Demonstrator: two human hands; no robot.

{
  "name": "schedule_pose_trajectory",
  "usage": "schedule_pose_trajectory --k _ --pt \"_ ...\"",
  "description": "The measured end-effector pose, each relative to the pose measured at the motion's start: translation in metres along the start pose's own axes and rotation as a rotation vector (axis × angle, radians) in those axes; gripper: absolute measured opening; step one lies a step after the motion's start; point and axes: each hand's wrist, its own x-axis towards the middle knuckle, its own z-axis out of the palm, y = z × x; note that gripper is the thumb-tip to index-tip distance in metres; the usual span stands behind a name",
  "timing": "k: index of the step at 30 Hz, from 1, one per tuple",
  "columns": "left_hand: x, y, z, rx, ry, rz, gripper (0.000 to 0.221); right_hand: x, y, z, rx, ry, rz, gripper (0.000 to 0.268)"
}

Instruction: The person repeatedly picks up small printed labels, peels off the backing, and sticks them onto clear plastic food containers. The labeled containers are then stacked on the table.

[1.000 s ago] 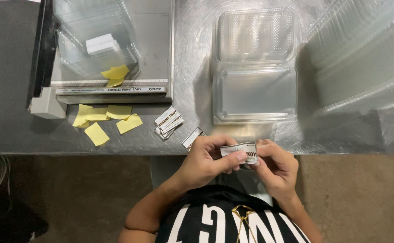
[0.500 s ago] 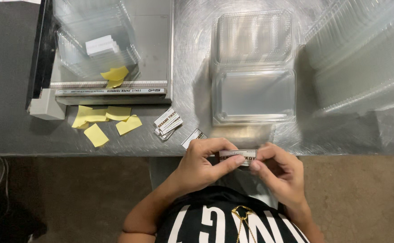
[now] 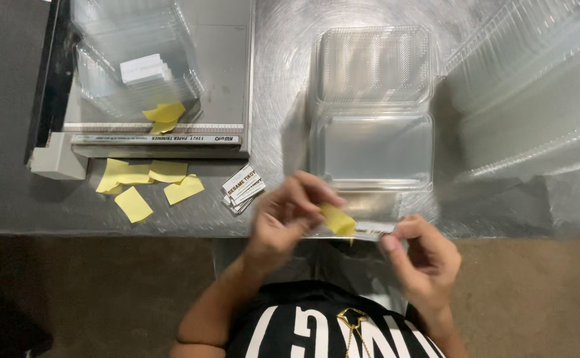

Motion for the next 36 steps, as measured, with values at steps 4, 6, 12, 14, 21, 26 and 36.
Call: schedule_pose_trajectory --k 4,6,12,14,21,26,36 --pt "0.026 0.020 -0.016 0.100 0.102 0.059 0.020 0.017 0.000 -0.004 0.123 0.211 0.057 0.009" --pt "0.035 0.022 -0.009 0.424 0.019 0.071 0.022 0.029 -0.001 -0.001 0.069 0.256 0.049 0.011" --pt "0.066 -0.004 0.019 1.118 0.011 0.286 0.026 0.066 -0.011 0.006 -0.008 0.245 0.058 0.015" --pt "0.074 -0.010 0.018 1.147 0.086 0.200 0.019 0.078 -0.013 0.009 -0.130 0.253 0.057 0.019" --pt "0.089 -0.017 0.015 1.434 0.108 0.255 0.017 0.101 -0.010 0.023 -0.536 0.247 -0.159 0.031" --pt "0.090 -0.022 0.018 1.534 0.110 0.227 0.017 0.102 -0.006 0.028 -0.670 0.241 -0.248 0.033" --pt "0.102 -0.026 0.005 1.622 0.177 0.098 0.041 0.099 0.000 0.024 -0.840 0.312 -0.260 0.065"
